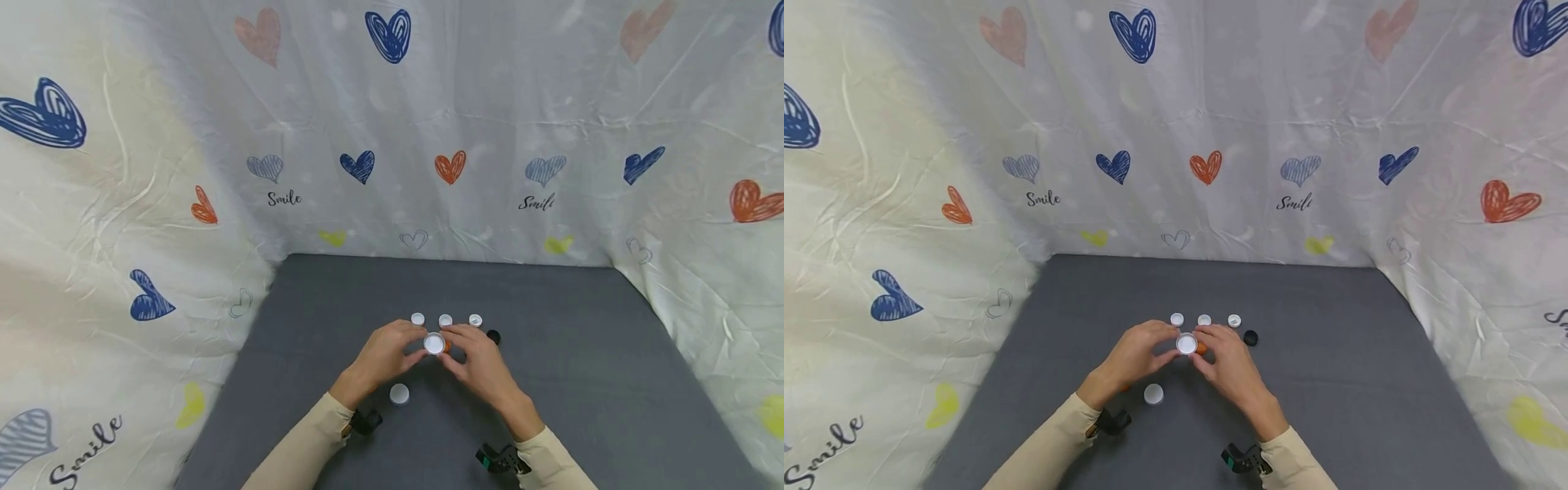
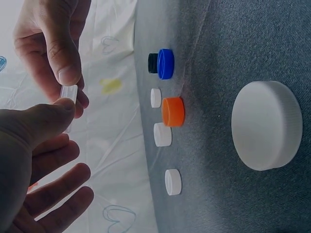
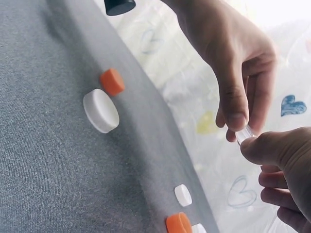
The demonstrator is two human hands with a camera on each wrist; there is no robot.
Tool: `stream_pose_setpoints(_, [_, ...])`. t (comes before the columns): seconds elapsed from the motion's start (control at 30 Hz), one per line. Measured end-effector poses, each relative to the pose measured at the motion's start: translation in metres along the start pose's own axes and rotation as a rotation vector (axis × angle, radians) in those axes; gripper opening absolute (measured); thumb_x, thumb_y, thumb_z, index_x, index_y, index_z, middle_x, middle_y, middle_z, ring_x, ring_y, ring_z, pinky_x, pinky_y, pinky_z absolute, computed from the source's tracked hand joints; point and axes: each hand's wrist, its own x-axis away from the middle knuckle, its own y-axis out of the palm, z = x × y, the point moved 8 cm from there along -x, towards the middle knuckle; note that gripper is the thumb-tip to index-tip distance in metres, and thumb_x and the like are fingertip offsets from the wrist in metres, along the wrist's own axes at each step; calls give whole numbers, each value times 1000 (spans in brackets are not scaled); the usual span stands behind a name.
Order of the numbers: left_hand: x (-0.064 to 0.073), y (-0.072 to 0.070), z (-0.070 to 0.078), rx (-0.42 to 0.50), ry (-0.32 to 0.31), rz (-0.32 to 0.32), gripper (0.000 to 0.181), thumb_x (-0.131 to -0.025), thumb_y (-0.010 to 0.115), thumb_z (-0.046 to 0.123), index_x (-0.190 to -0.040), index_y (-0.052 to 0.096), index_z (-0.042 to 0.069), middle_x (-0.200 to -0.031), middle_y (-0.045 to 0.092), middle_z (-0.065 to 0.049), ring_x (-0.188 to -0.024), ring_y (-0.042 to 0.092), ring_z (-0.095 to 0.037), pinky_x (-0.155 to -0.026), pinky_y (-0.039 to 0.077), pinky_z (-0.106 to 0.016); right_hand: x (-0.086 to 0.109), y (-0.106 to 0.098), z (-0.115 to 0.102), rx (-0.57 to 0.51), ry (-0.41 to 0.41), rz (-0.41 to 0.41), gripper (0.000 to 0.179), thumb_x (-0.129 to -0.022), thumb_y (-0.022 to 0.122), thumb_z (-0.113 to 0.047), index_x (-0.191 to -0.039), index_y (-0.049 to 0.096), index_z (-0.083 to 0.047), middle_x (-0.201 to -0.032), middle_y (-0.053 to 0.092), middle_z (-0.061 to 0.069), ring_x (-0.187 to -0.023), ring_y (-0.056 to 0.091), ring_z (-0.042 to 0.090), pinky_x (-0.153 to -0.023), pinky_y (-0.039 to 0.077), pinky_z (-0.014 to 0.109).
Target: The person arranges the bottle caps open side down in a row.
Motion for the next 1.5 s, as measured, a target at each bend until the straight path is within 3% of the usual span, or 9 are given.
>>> stream_pose_setpoints(0.5, [6, 3, 0, 25, 7, 25, 38, -85, 82, 29, -119, 73, 13, -118, 73, 1, -111, 67, -14, -95, 54, -30, 2, -2, 0, -23, -13, 10, 41, -79, 86, -23, -115, 75, -7, -121, 71, 9, -113, 65, 25, -96, 52, 48])
stream_pose_setpoints(0.67, [7, -2, 5, 7, 62, 70, 45, -82, 84, 24, -124, 71, 12, -124, 71, -1, -114, 66, -15, -97, 53, -32, 3, -5, 1, -39, 12, 19, 38, -80, 84, -25, -112, 75, -6, -120, 72, 9, -113, 65, 25, -96, 52, 47])
stream_pose_setpoints(0.93, [9, -11, 12, -45, 152, 173, 45, -77, 88, 18, -119, 73, 11, -118, 73, -1, -111, 67, -17, -92, 55, -33, 5, -5, 4, -84, 61, -4, 36, -83, 82, -28, -113, 75, -9, -122, 71, 8, -117, 65, 22, -96, 53, 47])
stream_pose_setpoints(1.17, [13, -10, 15, -62, 227, 232, 35, -81, 85, 19, -114, 75, 10, -114, 74, -1, -108, 68, -18, -89, 55, -32, 7, -1, 5, -148, 107, -46, 33, -90, 77, -34, -117, 74, -15, -124, 70, 2, -118, 65, 17, -95, 54, 44])
stream_pose_setpoints(1.33, [14, -12, 14, -5, 211, 251, 30, -85, 81, 19, -113, 76, 11, -113, 75, 0, -108, 69, -17, -88, 55, -32, 8, 1, 6, -189, 147, -70, 26, -94, 71, -38, -114, 74, -22, -122, 71, -2, -115, 65, 13, -93, 54, 42])
stream_pose_setpoints(1.5, [15, -12, 7, 65, 128, 265, 27, -86, 80, 19, -112, 76, 11, -109, 76, 1, -105, 69, -15, -89, 56, -32, 9, 0, 6, -189, 156, -61, 27, -96, 69, -37, -117, 74, -21, -123, 71, -2, -116, 65, 14, -95, 54, 43])
